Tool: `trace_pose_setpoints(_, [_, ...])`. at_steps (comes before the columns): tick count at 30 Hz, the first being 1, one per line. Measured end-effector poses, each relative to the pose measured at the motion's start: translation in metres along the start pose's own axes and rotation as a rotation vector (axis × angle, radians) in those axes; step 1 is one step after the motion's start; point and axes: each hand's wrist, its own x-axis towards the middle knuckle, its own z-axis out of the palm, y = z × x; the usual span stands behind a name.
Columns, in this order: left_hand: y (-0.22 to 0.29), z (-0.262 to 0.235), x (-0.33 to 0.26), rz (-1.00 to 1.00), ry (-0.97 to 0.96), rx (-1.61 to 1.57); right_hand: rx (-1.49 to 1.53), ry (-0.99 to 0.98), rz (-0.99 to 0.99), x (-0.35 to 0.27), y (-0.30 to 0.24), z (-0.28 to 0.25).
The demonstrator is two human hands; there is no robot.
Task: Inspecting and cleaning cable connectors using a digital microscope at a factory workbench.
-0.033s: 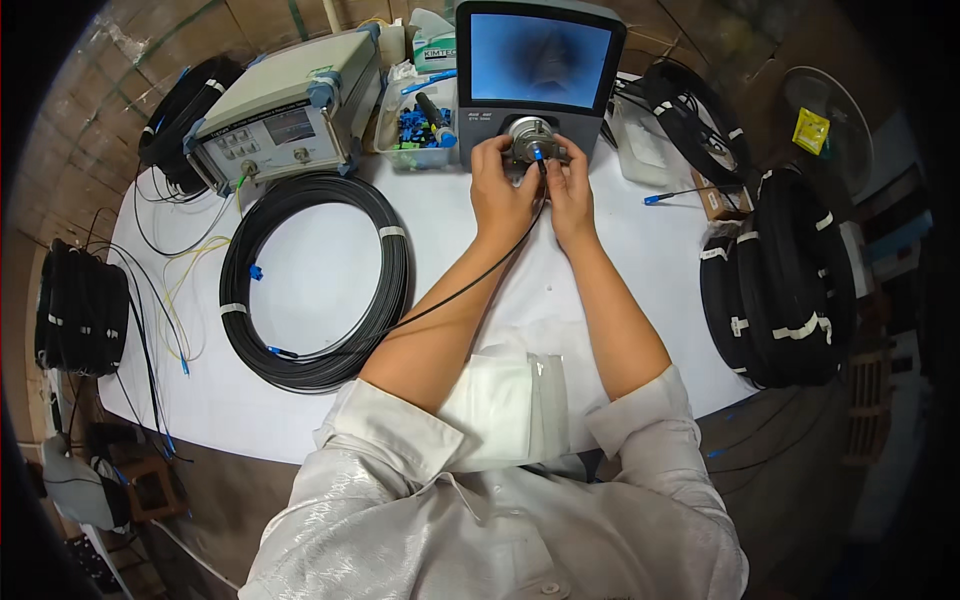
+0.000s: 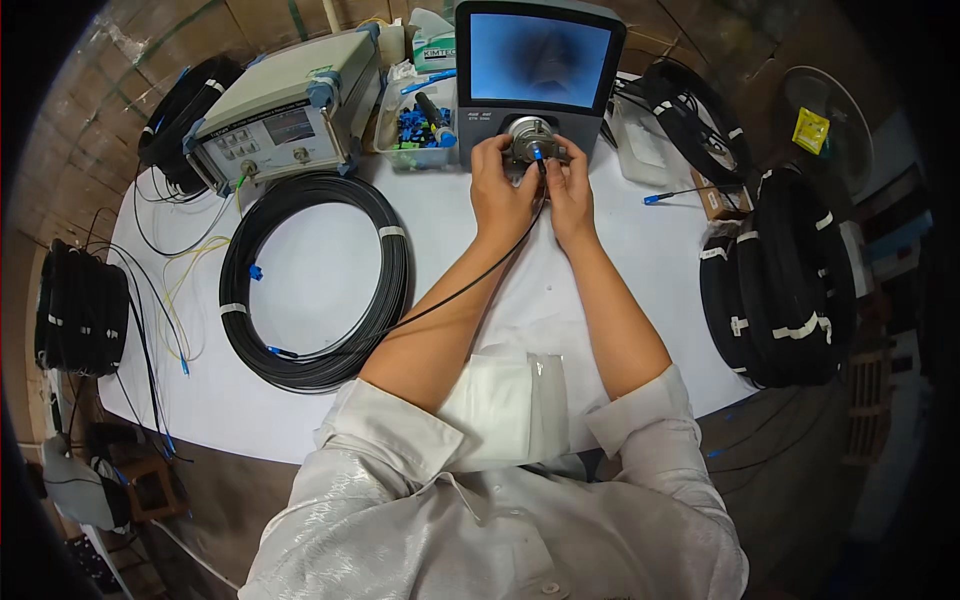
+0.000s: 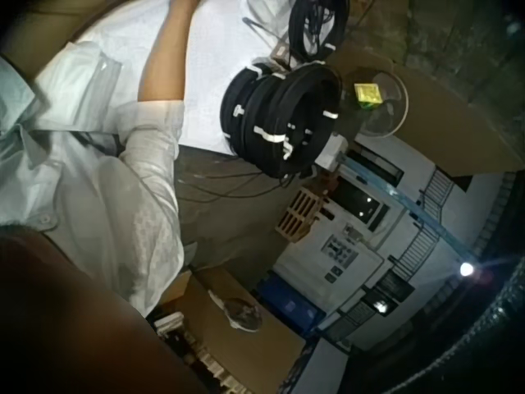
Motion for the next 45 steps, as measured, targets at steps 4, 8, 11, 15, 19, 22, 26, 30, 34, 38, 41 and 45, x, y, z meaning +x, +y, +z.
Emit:
trace_pose_setpoints(4, [-0.002,-0.001,0.001,0.098,0.027,0.024,0.082,-0.011,0.02,0.001,0.001,0.002])
trace_pose_setpoints(8, [-0.001,-0.002,0.002,0.084,0.003,-0.002,0.107,-0.007,0.042,0.0,0.0,0.002])
trace_pose_setpoints(11, [0.0,-0.003,0.001,0.064,-0.012,0.009,0.102,-0.007,0.062,-0.001,0.0,0.0])
trace_pose_setpoints(15, [-0.002,-0.005,0.003,0.082,-0.005,0.026,0.065,-0.004,0.074,-0.002,-0.003,0.001])
trace_pose_setpoints(19, [-0.004,-0.004,0.002,0.093,0.027,0.029,0.102,0.057,-0.056,-0.001,-0.004,0.007])
trace_pose_setpoints(22, [0.003,-0.002,0.0,0.066,0.006,0.012,0.075,-0.007,-0.016,0.0,0.004,-0.004])
trace_pose_setpoints(26, [0.0,-0.003,0.0,0.054,0.024,-0.024,0.124,-0.003,0.032,0.001,0.003,-0.001])
trace_pose_setpoints(30, [-0.004,0.0,0.001,0.08,0.031,-0.003,0.103,-0.016,0.054,0.0,0.0,0.0])
trace_pose_setpoints(34, [-0.003,0.0,0.001,0.086,0.014,-0.004,0.121,-0.008,0.058,0.0,0.0,0.0])
trace_pose_setpoints(38, [-0.004,-0.002,0.003,0.11,-0.011,0.024,0.15,-0.012,0.063,-0.002,-0.001,-0.001])
trace_pose_setpoints(41, [-0.005,-0.003,0.005,0.221,0.047,0.074,0.169,-0.011,0.031,-0.002,-0.004,0.0])
trace_pose_setpoints(45, [-0.001,-0.003,0.0,0.052,0.0,-0.011,0.101,-0.043,-0.003,-0.001,-0.001,-0.002])
